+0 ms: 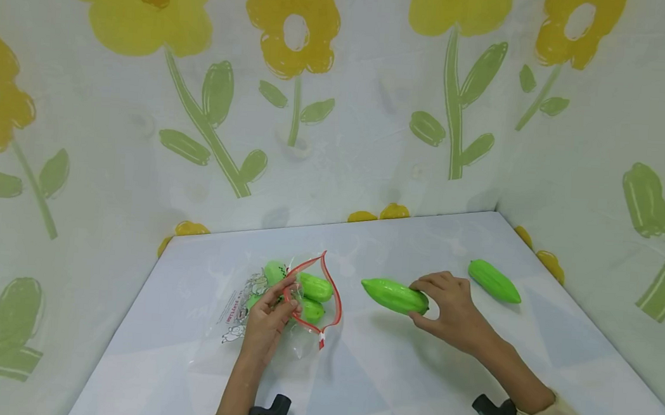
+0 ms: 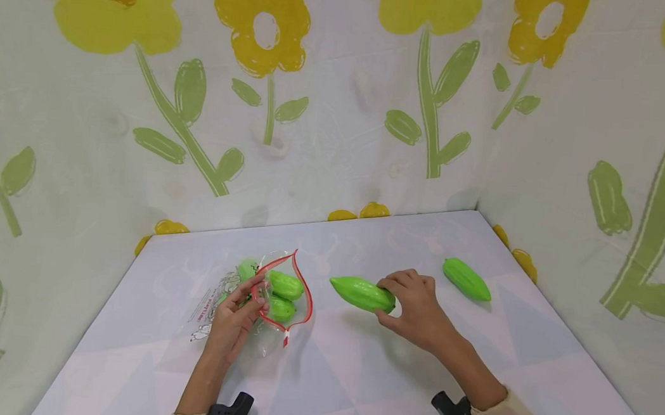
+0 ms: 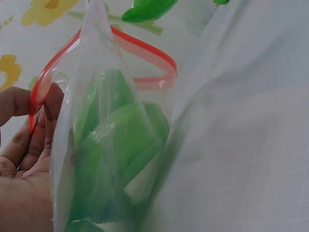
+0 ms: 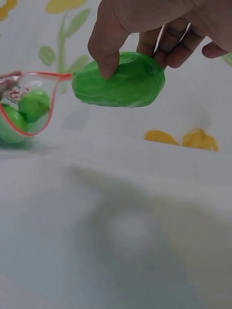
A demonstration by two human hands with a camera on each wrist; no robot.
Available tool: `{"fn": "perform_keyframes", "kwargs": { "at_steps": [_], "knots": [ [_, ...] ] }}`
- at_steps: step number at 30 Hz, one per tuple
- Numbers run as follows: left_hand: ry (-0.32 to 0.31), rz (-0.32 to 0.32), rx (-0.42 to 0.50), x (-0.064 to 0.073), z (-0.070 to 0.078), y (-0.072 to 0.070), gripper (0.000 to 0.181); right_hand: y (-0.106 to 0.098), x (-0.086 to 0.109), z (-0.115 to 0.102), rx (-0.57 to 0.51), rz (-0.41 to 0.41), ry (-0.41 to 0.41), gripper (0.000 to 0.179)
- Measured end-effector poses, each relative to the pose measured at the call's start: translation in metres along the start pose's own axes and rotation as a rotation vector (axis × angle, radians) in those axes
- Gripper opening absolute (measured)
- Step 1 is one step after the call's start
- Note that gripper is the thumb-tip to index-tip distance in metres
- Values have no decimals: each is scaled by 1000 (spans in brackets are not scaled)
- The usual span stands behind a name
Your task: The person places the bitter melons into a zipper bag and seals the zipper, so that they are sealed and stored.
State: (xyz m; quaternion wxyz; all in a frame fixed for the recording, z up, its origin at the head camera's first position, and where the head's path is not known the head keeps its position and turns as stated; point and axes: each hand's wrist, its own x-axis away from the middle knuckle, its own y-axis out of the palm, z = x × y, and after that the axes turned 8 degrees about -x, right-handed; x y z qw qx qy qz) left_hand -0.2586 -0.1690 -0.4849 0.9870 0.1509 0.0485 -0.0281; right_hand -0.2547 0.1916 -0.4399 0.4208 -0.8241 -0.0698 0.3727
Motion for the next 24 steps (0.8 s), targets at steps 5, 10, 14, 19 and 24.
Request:
{"fn": "perform_keyframes", "kwargs": {
  "at_steps": [5, 10, 14, 19, 24],
  "knots": [
    [6, -12, -1, 0, -1, -1, 49, 10, -10, -15, -39, -71, -21, 42],
    [7, -13, -7, 0, -1, -2, 49, 21, -21, -27, -57, -120, -42, 41],
    [5, -10, -15, 1, 0, -2, 49, 32, -29, -34, -76, -149, -75, 38],
    [1, -14, -19, 1, 1, -2, 50, 45, -38, -41, -89, -177, -108, 36],
    [0, -12, -31, 2, 2, -2, 49, 55, -45, -50, -100, -196, -122, 34]
  ]
}}
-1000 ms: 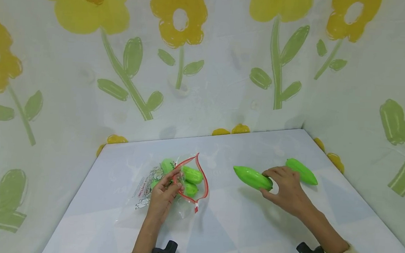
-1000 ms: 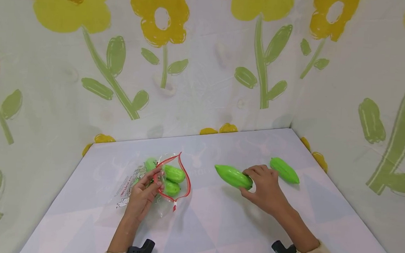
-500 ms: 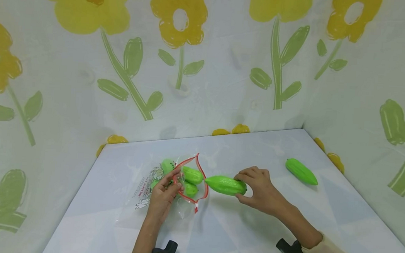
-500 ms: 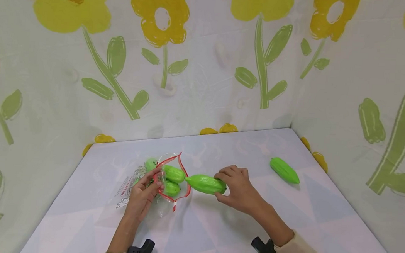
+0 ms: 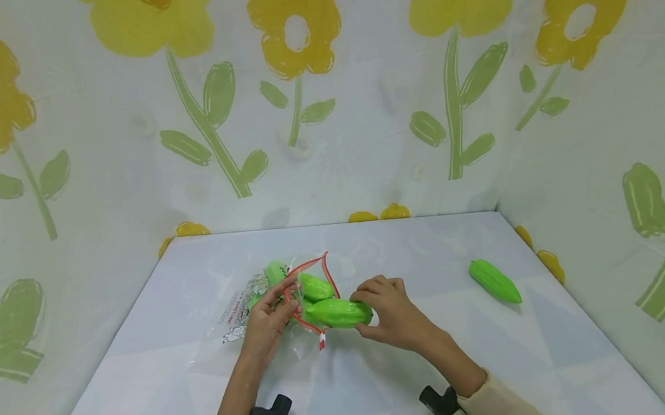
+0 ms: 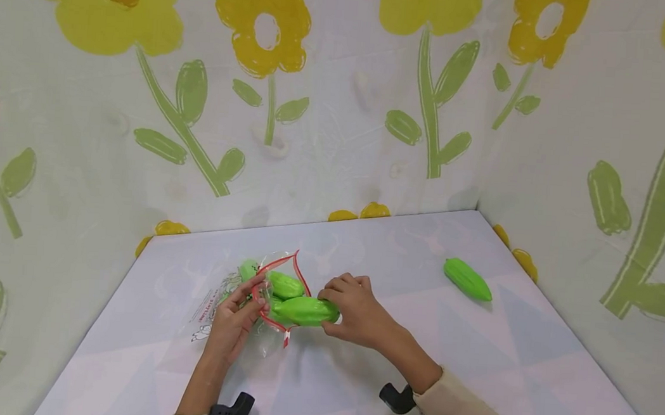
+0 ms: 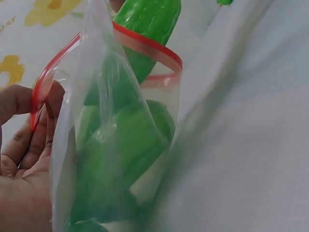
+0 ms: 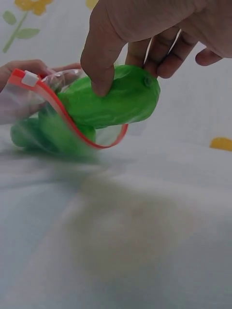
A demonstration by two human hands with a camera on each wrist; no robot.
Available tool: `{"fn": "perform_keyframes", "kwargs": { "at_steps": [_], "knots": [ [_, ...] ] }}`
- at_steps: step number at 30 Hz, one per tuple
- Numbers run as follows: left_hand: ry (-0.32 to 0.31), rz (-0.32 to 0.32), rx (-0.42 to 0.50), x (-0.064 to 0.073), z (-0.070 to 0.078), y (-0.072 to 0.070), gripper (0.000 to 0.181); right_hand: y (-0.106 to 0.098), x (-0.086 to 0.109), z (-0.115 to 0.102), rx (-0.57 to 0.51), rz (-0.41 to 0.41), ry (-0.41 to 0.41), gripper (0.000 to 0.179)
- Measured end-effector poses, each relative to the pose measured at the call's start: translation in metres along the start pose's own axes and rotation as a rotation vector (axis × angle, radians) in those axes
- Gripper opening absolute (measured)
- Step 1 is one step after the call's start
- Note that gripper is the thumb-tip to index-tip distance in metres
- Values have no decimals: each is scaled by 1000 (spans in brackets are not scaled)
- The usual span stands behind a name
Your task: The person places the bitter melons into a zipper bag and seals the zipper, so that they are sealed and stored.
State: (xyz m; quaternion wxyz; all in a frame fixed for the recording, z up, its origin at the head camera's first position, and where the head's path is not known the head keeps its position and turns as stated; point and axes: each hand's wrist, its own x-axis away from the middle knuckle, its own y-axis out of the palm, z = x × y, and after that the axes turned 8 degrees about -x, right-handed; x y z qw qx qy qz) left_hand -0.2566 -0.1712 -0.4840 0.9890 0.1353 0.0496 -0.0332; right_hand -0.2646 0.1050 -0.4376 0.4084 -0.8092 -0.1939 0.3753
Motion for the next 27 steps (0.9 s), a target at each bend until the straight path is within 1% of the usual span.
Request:
{"fn": "perform_keyframes", "kwargs": {
  "at_steps": [5, 9, 11, 19, 22, 27],
  "knots": [
    [-2, 3, -24, 1, 1, 0, 48, 10, -10, -6, -1, -33, 16, 35],
    [8, 17, -30, 1, 2, 0, 48, 17, -17, -10, 18, -50, 30, 38],
    [16, 24, -24, 1, 2, 0, 49, 21, -19, -11, 23, -46, 30, 38],
    [47, 8, 15, 0, 2, -1, 52, 32, -25, -14, 24, 7, 17, 38],
    [44, 6, 22, 0, 2, -1, 52, 36, -26, -13, 24, 6, 17, 38],
    [38, 1, 22, -1, 2, -2, 52, 39, -29, -12, 5, -10, 41, 39]
  ]
}}
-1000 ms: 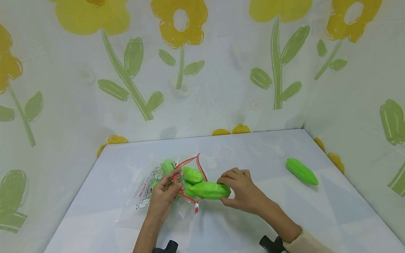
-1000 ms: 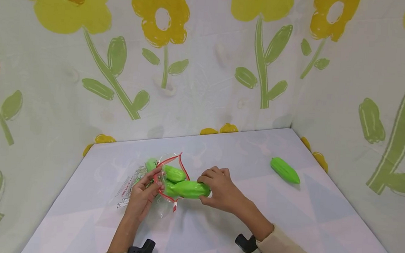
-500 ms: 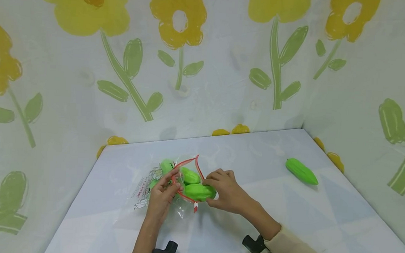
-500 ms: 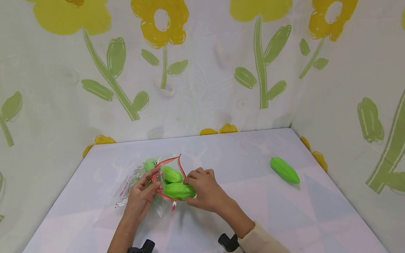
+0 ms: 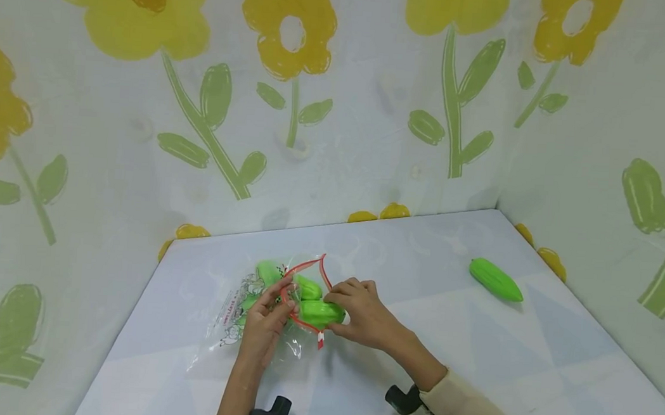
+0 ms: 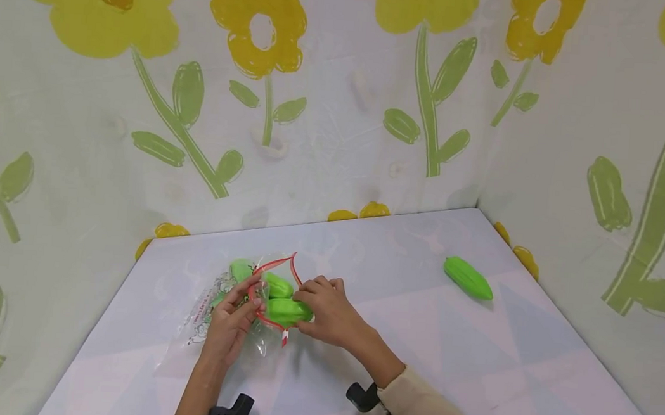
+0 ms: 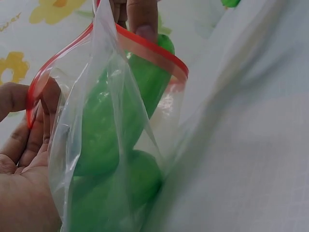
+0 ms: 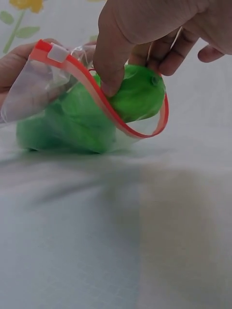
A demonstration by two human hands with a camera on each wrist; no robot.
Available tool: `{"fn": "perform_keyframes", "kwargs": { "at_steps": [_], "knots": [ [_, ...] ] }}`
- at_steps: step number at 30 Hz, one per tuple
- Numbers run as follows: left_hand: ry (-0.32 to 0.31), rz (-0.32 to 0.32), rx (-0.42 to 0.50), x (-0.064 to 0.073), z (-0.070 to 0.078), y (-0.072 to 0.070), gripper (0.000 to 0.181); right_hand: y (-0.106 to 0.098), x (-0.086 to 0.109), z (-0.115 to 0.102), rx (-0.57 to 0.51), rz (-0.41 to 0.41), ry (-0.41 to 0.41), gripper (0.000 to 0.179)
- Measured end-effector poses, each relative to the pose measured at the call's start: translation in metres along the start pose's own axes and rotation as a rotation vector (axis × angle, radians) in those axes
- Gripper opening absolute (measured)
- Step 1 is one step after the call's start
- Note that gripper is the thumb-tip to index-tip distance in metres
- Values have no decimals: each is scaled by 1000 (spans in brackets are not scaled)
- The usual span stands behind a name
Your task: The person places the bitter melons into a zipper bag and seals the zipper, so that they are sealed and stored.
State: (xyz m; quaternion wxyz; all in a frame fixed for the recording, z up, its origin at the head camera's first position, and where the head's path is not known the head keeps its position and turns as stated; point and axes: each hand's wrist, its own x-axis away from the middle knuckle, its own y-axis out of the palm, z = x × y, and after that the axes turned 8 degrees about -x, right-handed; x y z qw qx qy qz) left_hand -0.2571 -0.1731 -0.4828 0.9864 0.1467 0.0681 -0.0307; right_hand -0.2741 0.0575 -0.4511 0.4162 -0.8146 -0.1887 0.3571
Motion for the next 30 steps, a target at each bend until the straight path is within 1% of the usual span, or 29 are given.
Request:
{"fn": "perform_keyframes", "kwargs": {
  "at_steps": [5, 9, 13, 20, 25, 30],
  "knots": [
    [19, -16, -1, -1, 1, 0, 52, 2, -8, -3, -30, -18, 32, 39],
    [34, -22, 9, -1, 1, -1, 53, 7, -16, -5, -23, -36, 38, 39],
    [43, -26, 27, 0, 0, -2, 52, 10, -21, -9, -16, -35, 42, 39],
    [36, -67, 18, -1, 0, 0, 52, 16, -26, -13, -22, -43, 84, 39],
    [46, -56, 29, 1, 1, 0, 53, 24, -31, -18, -8, -22, 134, 39],
    [50, -65, 58, 1, 1, -1, 53, 30, -34, -22, -7, 11, 182, 43]
  ]
}}
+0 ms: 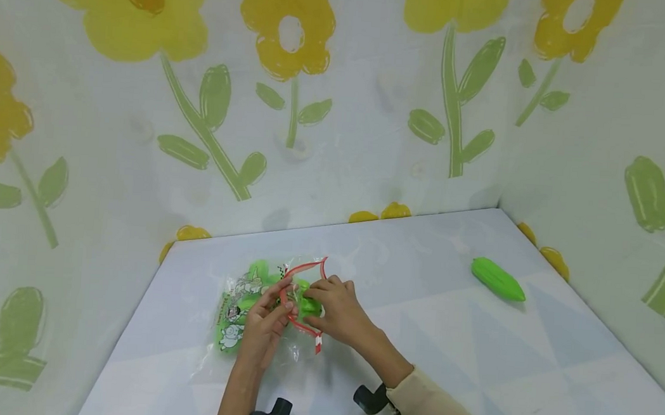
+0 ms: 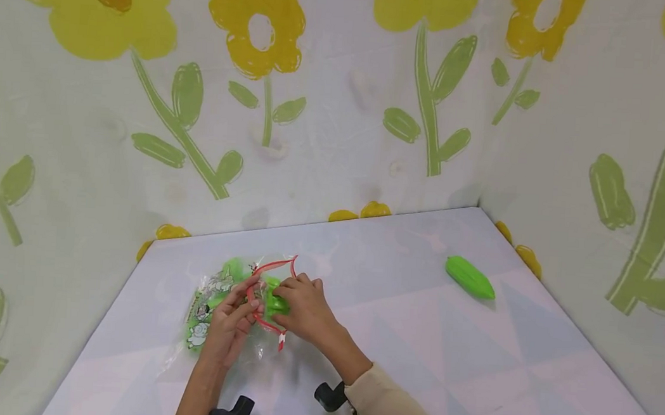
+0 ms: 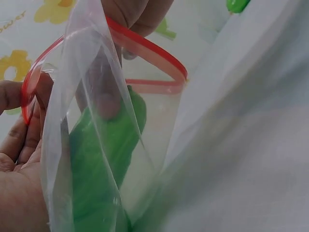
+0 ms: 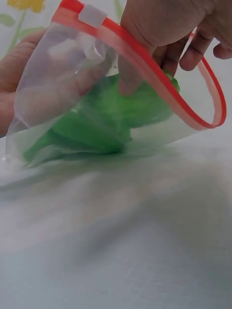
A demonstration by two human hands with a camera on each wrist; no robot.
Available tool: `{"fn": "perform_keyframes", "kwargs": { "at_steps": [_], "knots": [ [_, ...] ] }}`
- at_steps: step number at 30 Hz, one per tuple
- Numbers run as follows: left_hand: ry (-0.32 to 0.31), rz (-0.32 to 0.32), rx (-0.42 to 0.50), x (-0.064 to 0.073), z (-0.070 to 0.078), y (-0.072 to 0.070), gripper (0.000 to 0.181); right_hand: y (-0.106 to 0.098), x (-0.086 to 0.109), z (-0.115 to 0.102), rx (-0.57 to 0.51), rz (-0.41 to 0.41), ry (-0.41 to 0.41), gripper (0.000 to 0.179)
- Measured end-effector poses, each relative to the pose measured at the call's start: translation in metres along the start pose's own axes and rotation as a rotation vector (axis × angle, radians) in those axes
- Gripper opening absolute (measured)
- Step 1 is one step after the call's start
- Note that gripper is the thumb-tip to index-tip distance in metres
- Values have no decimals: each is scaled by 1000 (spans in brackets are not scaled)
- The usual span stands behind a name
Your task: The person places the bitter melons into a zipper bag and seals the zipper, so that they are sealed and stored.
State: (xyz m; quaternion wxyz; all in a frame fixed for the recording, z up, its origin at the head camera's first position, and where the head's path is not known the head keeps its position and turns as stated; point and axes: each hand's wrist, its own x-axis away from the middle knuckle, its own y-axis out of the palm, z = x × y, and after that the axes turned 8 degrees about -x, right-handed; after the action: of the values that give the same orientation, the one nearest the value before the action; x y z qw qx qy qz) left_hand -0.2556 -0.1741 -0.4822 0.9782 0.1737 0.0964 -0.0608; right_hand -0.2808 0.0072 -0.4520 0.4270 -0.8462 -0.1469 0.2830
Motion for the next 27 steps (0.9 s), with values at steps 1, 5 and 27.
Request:
{"fn": "perform_keyframes", "kwargs": {
  "at_steps": [1, 5, 27],
  "knots": [
    [0, -1, 5, 0, 0, 0, 53, 1, 0, -1, -3, 2, 2, 43],
    [-1, 3, 17, 1, 0, 0, 52, -1, 2, -2, -20, 13, -2, 43],
    [-13, 34, 19, 0, 2, 1, 53, -64, 52, 64, 19, 209, -25, 32]
  ]
}}
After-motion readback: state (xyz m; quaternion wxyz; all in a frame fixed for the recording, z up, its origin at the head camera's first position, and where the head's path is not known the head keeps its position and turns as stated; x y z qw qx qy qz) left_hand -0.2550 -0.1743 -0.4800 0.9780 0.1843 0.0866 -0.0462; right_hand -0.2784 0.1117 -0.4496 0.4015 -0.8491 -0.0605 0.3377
